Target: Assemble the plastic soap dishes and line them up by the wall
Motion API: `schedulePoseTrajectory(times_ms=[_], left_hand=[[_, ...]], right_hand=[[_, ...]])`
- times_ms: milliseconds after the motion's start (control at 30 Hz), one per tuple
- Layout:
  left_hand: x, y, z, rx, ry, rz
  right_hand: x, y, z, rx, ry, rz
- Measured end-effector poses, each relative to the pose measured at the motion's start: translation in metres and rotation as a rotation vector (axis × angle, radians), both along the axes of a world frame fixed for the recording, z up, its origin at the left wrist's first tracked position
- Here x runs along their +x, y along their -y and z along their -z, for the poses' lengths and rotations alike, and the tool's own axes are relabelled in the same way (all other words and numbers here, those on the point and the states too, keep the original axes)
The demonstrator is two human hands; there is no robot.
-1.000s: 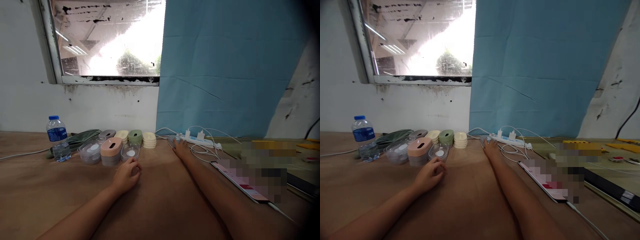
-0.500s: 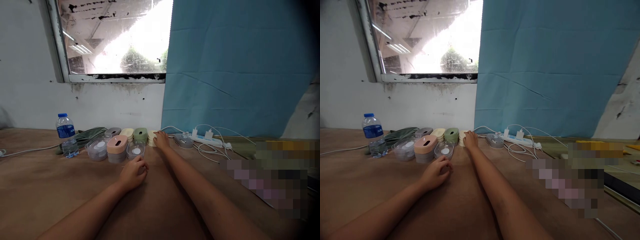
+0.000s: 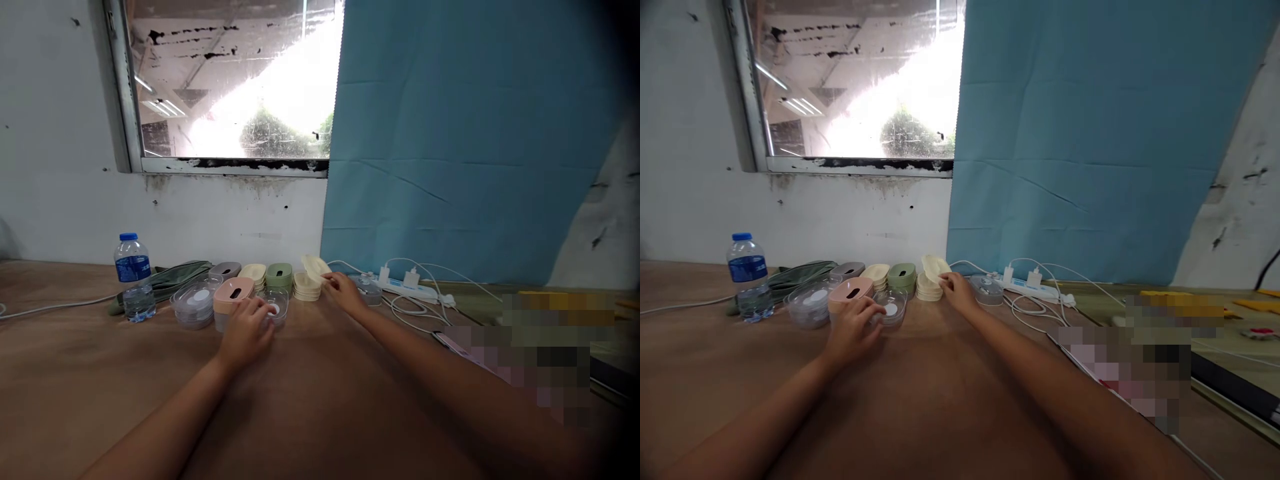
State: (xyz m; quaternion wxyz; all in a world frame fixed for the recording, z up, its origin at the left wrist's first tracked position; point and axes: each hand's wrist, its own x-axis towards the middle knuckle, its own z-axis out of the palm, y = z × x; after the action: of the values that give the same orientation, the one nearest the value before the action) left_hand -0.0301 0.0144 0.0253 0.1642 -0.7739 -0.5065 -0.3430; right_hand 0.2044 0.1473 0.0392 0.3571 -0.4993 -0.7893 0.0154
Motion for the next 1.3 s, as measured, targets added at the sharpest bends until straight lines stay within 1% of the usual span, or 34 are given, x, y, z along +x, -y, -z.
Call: schedulePoseTrajectory(times_ms=[100,167,233,300,367,500,633,733,833,900,967,1000,1067,1200,1233,1300], left_hand=[[-0.016,-0.008,-0.001,0.081,0.039,-0.212],[-0.026,-0.015,0.002,0.100,0.032,-0.311],[-0.034,-0.020,0.006,0.089,0.022,-0.360],[-0.040,-0.024,0.009,0.063,0.011,-0.369],[-0.044,-0.026,0.010,0.044,-0.010,-0.355],[-0.049,-0.027,0.009,-0.007,-0.035,-0.310],[-0.051,-0.028,0.009,-0.061,0.000,-0.302],[-0.048,-0.027,0.010,-0.022,0.043,-0.318],[-0.041,-0.025,0.009,0.063,0.099,-0.357],[-0.033,-0.022,0.008,0.131,0.125,-0.355],[-0.025,-0.017,0.007,0.182,0.137,-0.310],[-0.021,-0.013,0.007,0.194,0.136,-0.264],[-0.013,-0.006,0.007,0.181,0.109,-0.110],[0.000,0.007,0.010,0.053,0.025,0.304],[0.002,0.009,0.011,0.010,0.008,0.388],[0.006,0.012,0.014,-0.075,0.000,0.489]], right_hand=[[0.026,0.054,0.007,-0.024,-0.012,-0.106],[0.040,0.090,0.014,-0.051,-0.011,-0.177],[0.048,0.119,0.021,-0.089,-0.020,-0.293],[0.053,0.137,0.027,-0.127,0.008,-0.354],[0.055,0.147,0.031,-0.153,0.037,-0.399],[0.054,0.149,0.035,-0.160,0.080,-0.478],[0.055,0.150,0.035,-0.168,0.088,-0.496],[0.055,0.152,0.035,-0.175,0.090,-0.485],[0.056,0.155,0.036,-0.189,0.098,-0.478],[0.057,0.157,0.036,-0.203,0.086,-0.476],[0.058,0.157,0.037,-0.222,0.053,-0.472],[0.059,0.156,0.038,-0.233,0.027,-0.465],[0.061,0.155,0.040,-0.271,-0.040,-0.428],[0.064,0.153,0.047,-0.393,-0.196,-0.297],[0.065,0.152,0.048,-0.410,-0.234,-0.281],[0.066,0.150,0.050,-0.404,-0.291,-0.291]])
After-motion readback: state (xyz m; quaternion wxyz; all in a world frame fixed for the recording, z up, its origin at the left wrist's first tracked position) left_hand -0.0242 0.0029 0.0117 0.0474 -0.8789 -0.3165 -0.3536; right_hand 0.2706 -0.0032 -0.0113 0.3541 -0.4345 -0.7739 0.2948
